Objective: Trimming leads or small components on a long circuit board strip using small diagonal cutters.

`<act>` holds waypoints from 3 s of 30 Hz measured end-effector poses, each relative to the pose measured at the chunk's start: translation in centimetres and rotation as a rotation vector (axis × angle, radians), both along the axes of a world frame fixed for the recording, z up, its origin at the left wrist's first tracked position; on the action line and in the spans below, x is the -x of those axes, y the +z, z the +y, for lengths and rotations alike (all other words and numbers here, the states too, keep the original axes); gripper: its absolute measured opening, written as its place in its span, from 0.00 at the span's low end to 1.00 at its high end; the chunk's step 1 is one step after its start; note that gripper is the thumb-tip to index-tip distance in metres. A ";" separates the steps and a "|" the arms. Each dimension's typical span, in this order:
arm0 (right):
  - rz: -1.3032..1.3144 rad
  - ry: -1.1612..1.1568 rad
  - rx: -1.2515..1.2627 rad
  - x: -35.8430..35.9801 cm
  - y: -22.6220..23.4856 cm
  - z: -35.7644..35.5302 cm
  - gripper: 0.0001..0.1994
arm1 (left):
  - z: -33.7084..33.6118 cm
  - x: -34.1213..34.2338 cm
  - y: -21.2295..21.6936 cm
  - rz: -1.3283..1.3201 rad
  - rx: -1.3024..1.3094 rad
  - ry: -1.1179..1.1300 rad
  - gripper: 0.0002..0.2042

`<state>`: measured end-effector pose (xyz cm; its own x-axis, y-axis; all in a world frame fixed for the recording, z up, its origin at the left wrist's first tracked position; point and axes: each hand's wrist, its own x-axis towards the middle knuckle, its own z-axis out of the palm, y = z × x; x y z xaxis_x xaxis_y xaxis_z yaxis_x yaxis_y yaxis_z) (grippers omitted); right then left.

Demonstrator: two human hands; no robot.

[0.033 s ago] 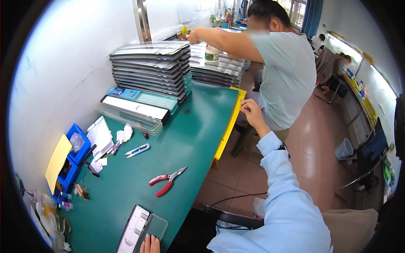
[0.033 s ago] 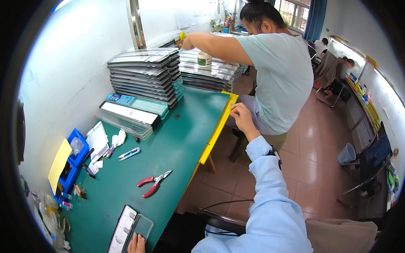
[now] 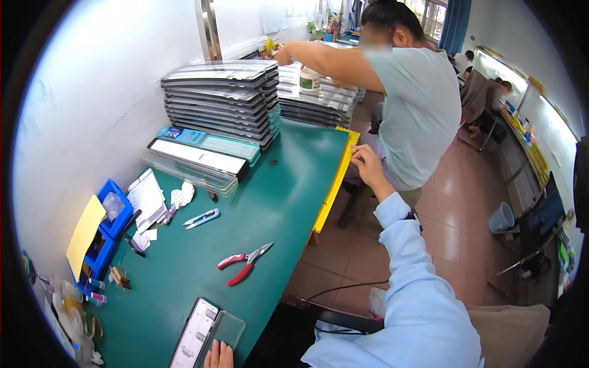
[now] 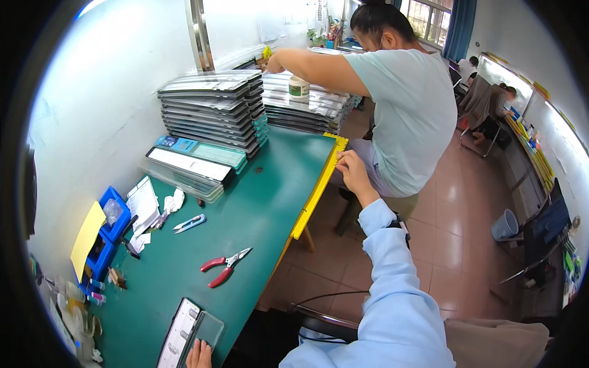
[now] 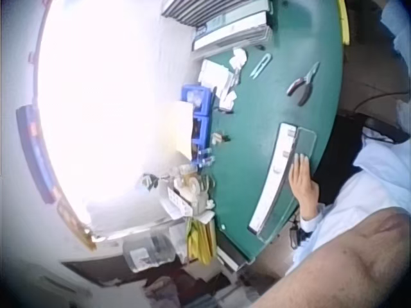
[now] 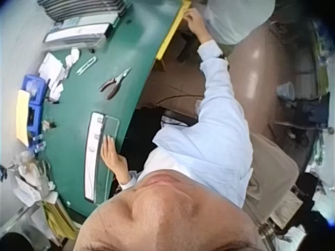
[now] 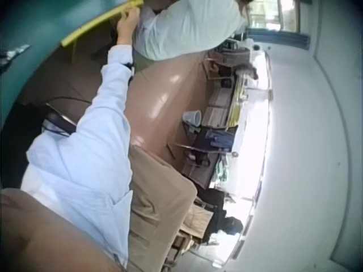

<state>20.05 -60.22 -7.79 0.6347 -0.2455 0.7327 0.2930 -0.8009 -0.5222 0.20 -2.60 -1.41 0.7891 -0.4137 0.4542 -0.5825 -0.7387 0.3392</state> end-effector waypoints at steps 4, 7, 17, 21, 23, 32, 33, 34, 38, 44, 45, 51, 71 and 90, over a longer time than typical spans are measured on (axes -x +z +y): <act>-0.017 -0.093 0.169 -0.6 -0.4 1.3 0.06 | 0.1 0.0 0.0 0.000 0.005 0.007 0.29; -0.114 -0.213 0.229 -1.5 -1.5 2.2 0.04 | -0.1 0.1 0.2 -0.007 0.014 0.000 0.31; 0.460 -0.612 0.454 7.5 7.1 9.5 0.02 | 0.6 0.5 0.0 -0.030 0.074 -0.051 0.22; 0.565 0.277 0.204 13.4 16.0 17.2 0.04 | 0.2 1.0 1.8 -0.073 0.283 0.020 0.09; 0.449 0.856 -0.008 14.3 19.7 20.9 0.05 | 0.4 1.8 2.5 0.112 0.496 -0.011 0.13; 0.047 1.358 -0.399 14.5 27.4 32.6 0.07 | -2.6 0.0 2.4 0.722 0.957 -0.481 0.25; 0.087 1.405 -0.379 14.4 28.1 32.9 0.06 | -3.0 -0.2 1.5 0.756 0.968 -0.521 0.27; 0.115 1.435 -0.343 14.7 28.9 33.0 0.05 | -3.8 -0.2 0.9 0.754 1.001 -0.540 0.29; 0.125 1.537 -0.503 14.2 29.3 34.7 0.04 | -4.8 0.5 -0.5 0.677 1.115 -0.449 0.31; 0.108 1.583 -0.798 13.3 29.2 36.6 0.03 | -2.5 1.5 -1.4 0.882 1.358 -0.484 0.31; 0.103 1.573 -0.845 13.0 29.1 37.0 0.03 | -1.7 1.8 -1.6 1.075 1.404 -0.579 0.31; 0.002 1.467 -0.889 9.1 24.7 38.7 0.05 | 3.5 7.3 -1.9 1.384 1.400 -0.371 0.18; 0.262 0.634 0.644 3.8 12.9 51.4 0.08 | 11.5 6.7 3.6 0.179 1.144 1.008 0.06; 0.080 1.266 0.714 13.7 14.9 56.9 0.06 | 16.8 11.6 0.5 -0.277 0.361 1.346 0.11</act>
<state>6.39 -3.29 7.15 0.1894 0.8921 0.4102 0.9758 -0.1245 -0.1798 -11.42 14.24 -0.88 0.3506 0.7396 0.5745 0.4069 -0.6728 0.6179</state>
